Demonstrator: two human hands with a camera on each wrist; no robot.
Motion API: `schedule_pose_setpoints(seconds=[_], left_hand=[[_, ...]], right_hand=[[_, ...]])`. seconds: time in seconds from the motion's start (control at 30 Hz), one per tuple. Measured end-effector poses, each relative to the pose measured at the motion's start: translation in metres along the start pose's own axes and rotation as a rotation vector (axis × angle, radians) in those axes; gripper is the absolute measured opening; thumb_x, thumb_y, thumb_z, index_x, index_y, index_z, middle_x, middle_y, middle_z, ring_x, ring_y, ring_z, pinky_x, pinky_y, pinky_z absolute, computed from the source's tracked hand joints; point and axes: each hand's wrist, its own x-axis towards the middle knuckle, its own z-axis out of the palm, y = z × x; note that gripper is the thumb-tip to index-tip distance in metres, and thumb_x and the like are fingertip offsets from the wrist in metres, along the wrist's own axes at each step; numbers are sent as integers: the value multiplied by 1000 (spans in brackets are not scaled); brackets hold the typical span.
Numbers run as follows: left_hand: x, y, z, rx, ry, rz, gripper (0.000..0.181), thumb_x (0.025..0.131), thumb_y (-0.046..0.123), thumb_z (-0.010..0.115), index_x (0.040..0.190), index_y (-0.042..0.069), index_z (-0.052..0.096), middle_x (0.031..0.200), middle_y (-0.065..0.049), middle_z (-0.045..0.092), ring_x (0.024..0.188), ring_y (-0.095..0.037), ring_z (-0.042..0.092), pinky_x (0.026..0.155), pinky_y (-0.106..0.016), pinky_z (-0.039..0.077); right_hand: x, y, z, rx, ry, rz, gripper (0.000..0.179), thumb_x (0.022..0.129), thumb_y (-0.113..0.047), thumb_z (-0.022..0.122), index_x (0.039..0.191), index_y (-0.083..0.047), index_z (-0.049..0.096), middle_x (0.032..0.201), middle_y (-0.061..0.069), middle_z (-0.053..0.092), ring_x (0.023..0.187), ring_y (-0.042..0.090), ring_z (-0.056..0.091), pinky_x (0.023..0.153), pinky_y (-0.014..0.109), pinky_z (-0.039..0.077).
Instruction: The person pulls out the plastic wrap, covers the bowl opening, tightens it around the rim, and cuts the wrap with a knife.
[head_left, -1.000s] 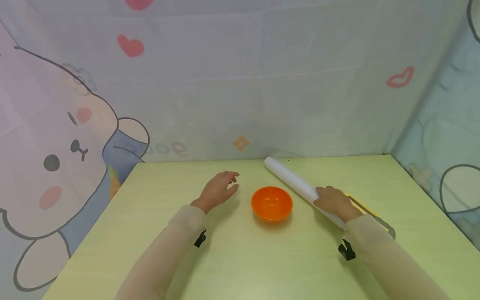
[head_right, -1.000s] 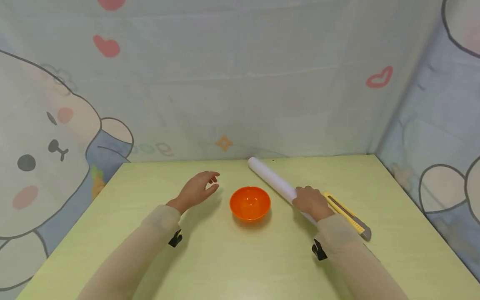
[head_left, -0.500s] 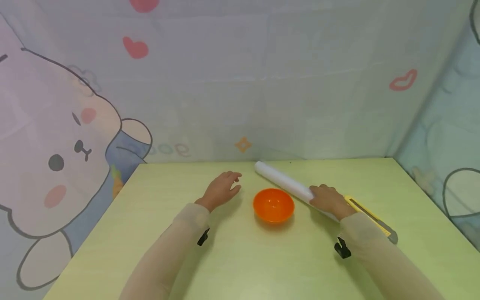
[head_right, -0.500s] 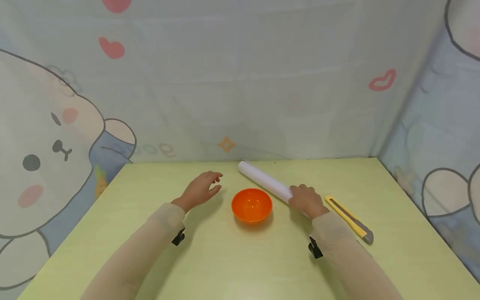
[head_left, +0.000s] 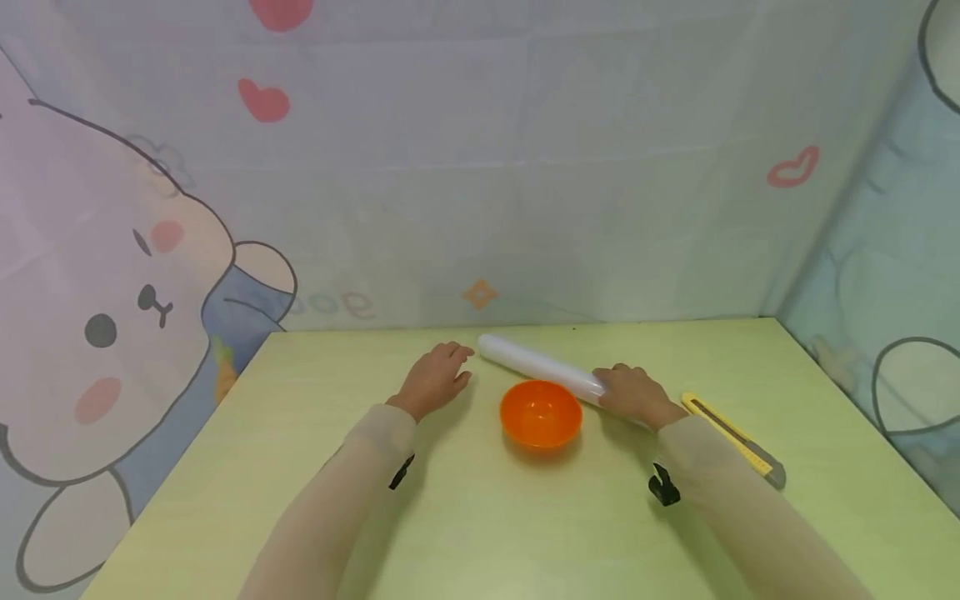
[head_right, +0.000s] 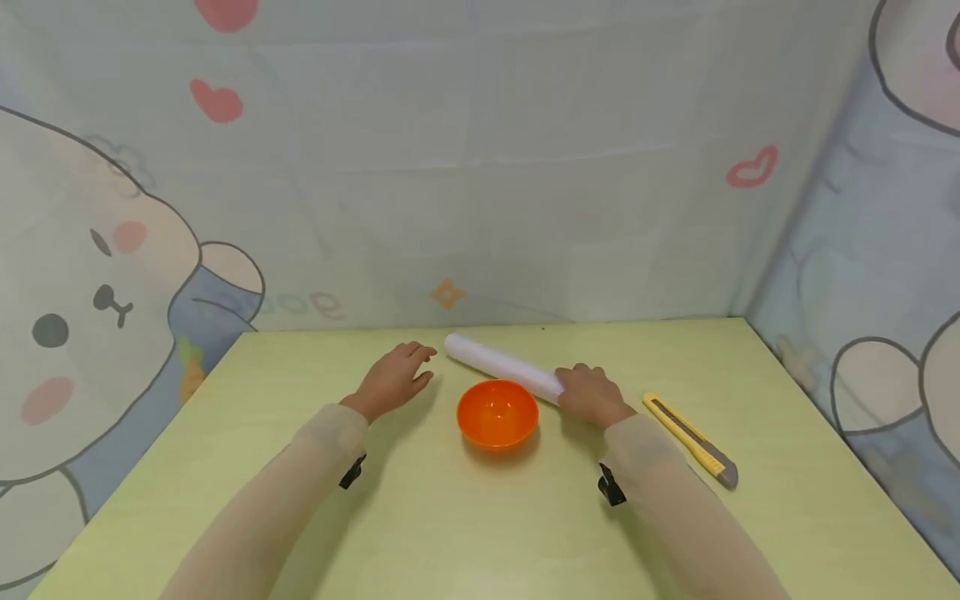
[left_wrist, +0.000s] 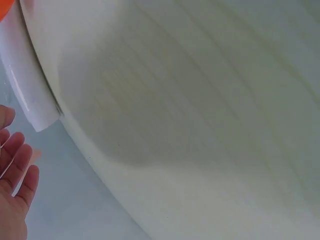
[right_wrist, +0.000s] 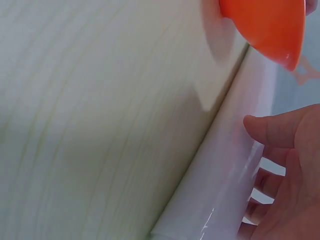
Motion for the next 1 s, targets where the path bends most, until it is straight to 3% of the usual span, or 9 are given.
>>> schedule_pose_setpoints(seconds=[0.1, 0.27, 0.4, 0.67, 0.8, 1.0], left_hand=[[3, -1, 1, 49, 2, -19, 44, 89, 23, 60, 127, 4, 48, 122, -13, 52, 109, -28, 52, 86, -36, 49], [8, -1, 2, 51, -18, -85, 56, 88, 26, 61, 134, 3, 40, 133, -16, 43, 121, -32, 43, 92, -42, 45], [10, 0, 3, 39, -29, -72, 53, 90, 25, 58, 134, 2, 41, 134, -16, 45, 124, -31, 42, 99, -42, 42], [14, 3, 1, 15, -40, -59, 43, 91, 19, 57, 129, 2, 49, 126, -14, 55, 119, -30, 49, 100, -39, 41], [17, 4, 3, 9, -53, -73, 39, 90, 18, 58, 126, 3, 53, 122, -13, 58, 116, -29, 51, 96, -39, 44], [18, 5, 8, 13, -13, -84, 27, 89, 15, 59, 114, 4, 62, 109, -12, 62, 100, -28, 57, 85, -38, 49]], right_hand=[[6, -1, 3, -1, 9, -31, 38, 86, -18, 50, 122, -6, 54, 111, 20, 56, 91, 35, 49, 74, 47, 44], [14, -3, 6, 9, 16, -70, 41, 88, -18, 48, 127, -6, 52, 117, 22, 55, 96, 37, 48, 79, 50, 44], [19, -5, 7, 6, 11, -69, 42, 89, -17, 48, 130, -8, 50, 122, 21, 53, 102, 39, 47, 84, 53, 43], [31, -4, 10, -21, 30, -84, 44, 90, -15, 49, 133, -9, 47, 128, 21, 51, 108, 41, 46, 90, 56, 41], [34, -3, 9, -16, 24, -83, 45, 91, -20, 50, 135, -9, 46, 130, 21, 49, 111, 42, 45, 92, 57, 39], [39, -5, 8, -37, 55, -110, 49, 89, -27, 58, 134, -11, 48, 129, 18, 52, 111, 40, 47, 92, 56, 39]])
